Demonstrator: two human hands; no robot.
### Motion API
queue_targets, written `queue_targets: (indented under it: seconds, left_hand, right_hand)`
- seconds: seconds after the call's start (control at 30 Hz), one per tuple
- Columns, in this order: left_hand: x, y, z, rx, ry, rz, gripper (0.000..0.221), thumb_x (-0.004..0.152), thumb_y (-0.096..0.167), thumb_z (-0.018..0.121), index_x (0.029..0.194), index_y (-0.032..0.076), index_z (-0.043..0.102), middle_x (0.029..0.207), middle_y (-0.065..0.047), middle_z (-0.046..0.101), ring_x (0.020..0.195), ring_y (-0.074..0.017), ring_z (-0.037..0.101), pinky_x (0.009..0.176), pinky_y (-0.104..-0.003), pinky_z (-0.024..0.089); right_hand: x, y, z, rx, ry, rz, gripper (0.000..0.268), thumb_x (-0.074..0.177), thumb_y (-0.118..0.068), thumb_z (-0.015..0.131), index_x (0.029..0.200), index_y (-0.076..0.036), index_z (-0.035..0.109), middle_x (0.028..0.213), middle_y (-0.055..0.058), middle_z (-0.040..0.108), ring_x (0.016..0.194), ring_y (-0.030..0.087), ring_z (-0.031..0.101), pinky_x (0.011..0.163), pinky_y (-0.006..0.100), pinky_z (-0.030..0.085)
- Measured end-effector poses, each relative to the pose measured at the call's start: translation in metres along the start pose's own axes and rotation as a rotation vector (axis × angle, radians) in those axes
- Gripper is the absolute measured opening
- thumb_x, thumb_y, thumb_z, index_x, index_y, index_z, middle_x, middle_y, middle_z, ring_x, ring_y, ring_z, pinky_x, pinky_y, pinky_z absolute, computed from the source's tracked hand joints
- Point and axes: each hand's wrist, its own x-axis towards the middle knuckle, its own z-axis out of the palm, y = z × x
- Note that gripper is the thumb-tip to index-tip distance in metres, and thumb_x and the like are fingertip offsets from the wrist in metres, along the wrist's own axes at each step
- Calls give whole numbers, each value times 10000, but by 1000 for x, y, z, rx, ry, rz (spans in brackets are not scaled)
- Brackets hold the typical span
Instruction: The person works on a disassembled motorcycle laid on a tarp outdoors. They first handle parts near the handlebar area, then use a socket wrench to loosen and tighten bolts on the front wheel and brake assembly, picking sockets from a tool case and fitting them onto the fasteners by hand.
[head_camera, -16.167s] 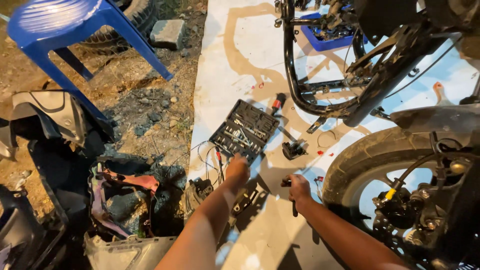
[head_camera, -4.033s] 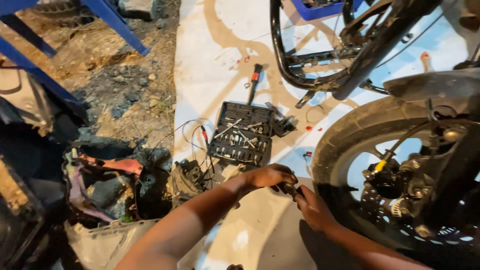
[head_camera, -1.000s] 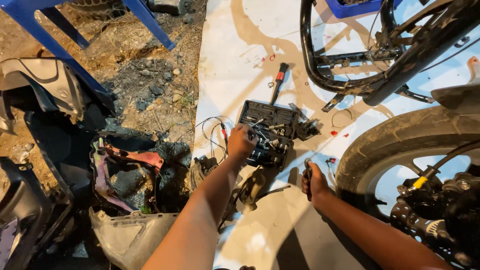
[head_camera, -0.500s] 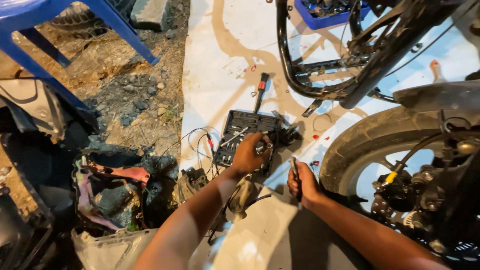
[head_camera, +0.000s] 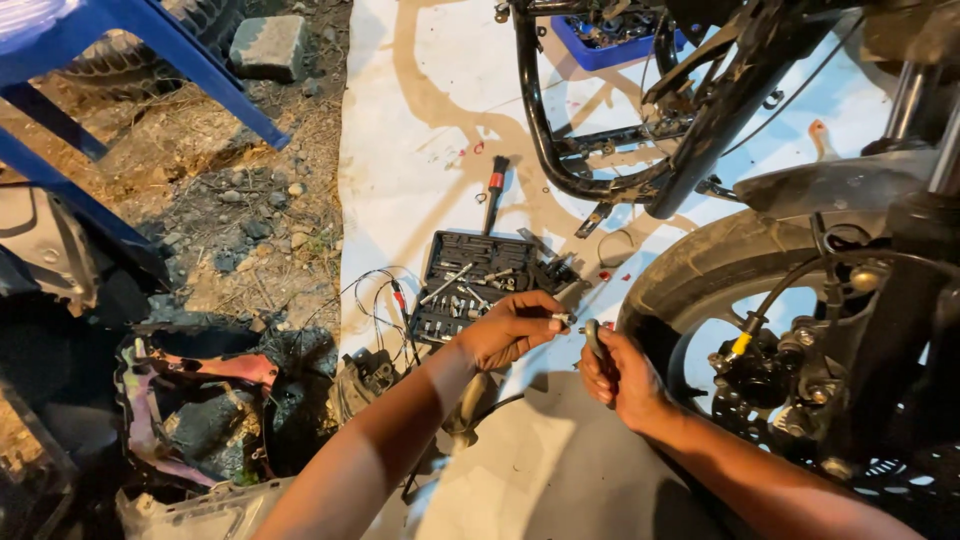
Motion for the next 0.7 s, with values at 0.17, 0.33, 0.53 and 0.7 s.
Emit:
queue_targets:
  seconds: [0.17, 0.33, 0.53, 0.7]
  left_hand:
    - [2, -3, 17, 41, -78, -17, 222, 897, -45, 756, 1105, 4, 693, 1046, -104, 738, 1001, -192, 737, 927, -307, 594]
    - [1, -4, 23, 82, -62, -23, 227, 882, -25, 778, 1094, 6, 707, 1015, -93, 742, 954, -183, 739, 904, -325, 600]
    - [-7, -21, 31, 98, -39, -14, 218, 910, 9, 785, 1115, -4, 712, 1013, -114, 742, 935, -191, 737, 866, -331, 597]
    - [-24, -57, 27, 83, 38, -85, 192, 886, 31, 780, 1061, 33, 702, 1043, -92, 751, 954, -180, 721, 876, -323, 590]
  right_hand:
    - [-15, -16, 16, -118, 84, -41, 511, 992, -469, 446, 657, -86, 492, 482, 7, 415, 385, 126, 381, 388, 279, 282]
    - [-20, -20, 16, -136, 110, -75, 486, 995, -445, 466, 665, -90, 493, 499, -1, 418, 402, 118, 387, 404, 284, 305]
    - [-23, -11, 7, -229, 142, -105, 429, 973, -393, 495, 690, -73, 540, 533, 10, 461, 423, 121, 407, 416, 288, 312]
    - [-42, 27, -2, -99, 149, 163, 499, 1003, -493, 406, 680, -116, 449, 503, -13, 338, 381, 130, 308, 360, 293, 240]
